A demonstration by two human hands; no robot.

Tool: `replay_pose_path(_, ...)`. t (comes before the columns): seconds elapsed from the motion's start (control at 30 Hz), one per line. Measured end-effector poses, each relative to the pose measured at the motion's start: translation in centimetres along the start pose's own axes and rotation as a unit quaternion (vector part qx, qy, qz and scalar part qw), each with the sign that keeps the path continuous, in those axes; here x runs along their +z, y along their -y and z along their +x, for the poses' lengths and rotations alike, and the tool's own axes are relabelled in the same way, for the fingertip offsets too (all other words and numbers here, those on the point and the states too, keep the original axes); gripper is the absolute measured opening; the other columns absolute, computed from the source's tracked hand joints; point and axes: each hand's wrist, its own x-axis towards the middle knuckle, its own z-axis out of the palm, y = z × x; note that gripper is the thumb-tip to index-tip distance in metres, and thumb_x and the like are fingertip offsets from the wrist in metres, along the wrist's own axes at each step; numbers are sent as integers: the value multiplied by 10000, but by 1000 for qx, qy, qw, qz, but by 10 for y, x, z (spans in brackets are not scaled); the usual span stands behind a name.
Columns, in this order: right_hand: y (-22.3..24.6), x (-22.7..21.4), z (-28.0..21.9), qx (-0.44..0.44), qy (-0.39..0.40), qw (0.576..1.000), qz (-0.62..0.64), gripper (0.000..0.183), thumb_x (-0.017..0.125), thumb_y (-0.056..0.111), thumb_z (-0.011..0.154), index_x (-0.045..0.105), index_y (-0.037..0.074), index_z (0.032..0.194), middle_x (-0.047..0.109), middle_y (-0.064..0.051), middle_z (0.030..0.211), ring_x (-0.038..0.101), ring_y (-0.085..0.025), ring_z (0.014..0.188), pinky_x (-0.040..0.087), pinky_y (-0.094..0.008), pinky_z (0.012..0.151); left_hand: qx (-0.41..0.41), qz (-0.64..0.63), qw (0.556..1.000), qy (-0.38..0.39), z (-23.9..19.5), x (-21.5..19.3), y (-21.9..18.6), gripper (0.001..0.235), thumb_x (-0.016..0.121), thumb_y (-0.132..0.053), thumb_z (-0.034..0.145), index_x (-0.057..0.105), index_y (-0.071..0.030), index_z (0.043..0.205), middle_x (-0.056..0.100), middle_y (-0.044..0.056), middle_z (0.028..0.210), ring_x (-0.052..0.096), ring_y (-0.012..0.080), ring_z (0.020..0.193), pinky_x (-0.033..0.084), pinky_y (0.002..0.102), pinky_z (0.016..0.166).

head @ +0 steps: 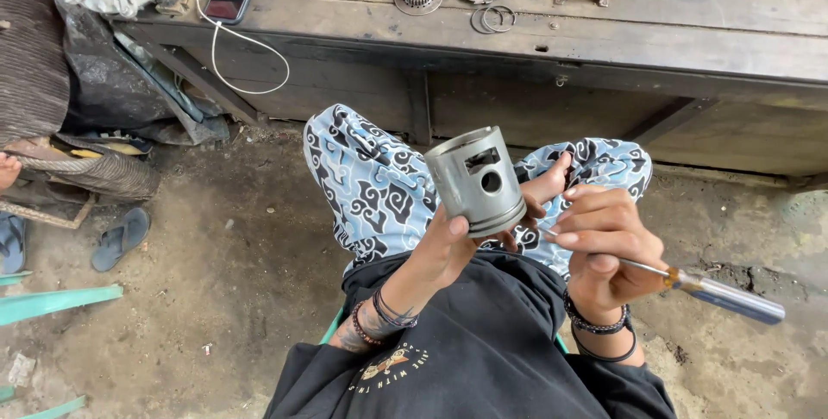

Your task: A person is performing maintenance on a motorcycle piston using a small screwdriver to adjust or remove components.

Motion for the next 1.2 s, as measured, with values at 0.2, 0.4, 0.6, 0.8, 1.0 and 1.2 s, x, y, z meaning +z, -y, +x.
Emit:
replay_pose_path(0.2,8,16,1,19,24,999,17,536,506,422,1055,689,44,721,676,-131,660,615,-225,648,618,-461,826,82,158,984,-8,-27,-48,28,856,661,-342,981,202,-25,1630,548,272,1381,605,354,1168,563,588,947)
replay_pose_path(0.4,9,14,2,-6,39,999,25,540,481,414,1069,687,62,716,661,-110,638,606,-204,646,615,-465,853,113,217,970,7,-16,-20,-1,965,767,-188,892,163,-88,1638,559,270,1389,643,329,1090,593,598,933)
replay_pose_path(0.6,14,17,7,-46,59,997,6,526,478,423,1055,703,120,689,676,-56,633,612,-187,625,606,-481,849,126,187,974,13,-15,-20,4,1006,759,-194,869,137,-23,1640,621,263,1301,651,277,1095,557,555,982)
replay_pose_path(0.8,9,15,3,-39,45,998,13,512,458,402,1084,706,98,755,663,-63,661,591,-167,666,606,-494,907,77,152,982,83,11,38,-39,675,739,-481,1015,525,-115,1541,636,119,1406,572,236,1364,468,507,1201)
replay_pose_path(1.0,8,17,0,-59,65,996,28,515,463,414,1070,722,147,713,655,-17,636,582,-153,635,610,-492,888,136,232,963,23,-25,-47,43,966,767,-302,879,201,-5,1604,447,284,1484,544,422,1275,474,664,1056)
replay_pose_path(1.2,10,16,-5,-34,55,996,67,529,435,376,1092,677,104,708,600,-58,616,557,-164,616,648,-493,827,160,229,960,2,-23,-50,51,1045,774,-324,879,91,-102,1638,366,237,1566,480,422,1336,417,703,1082)
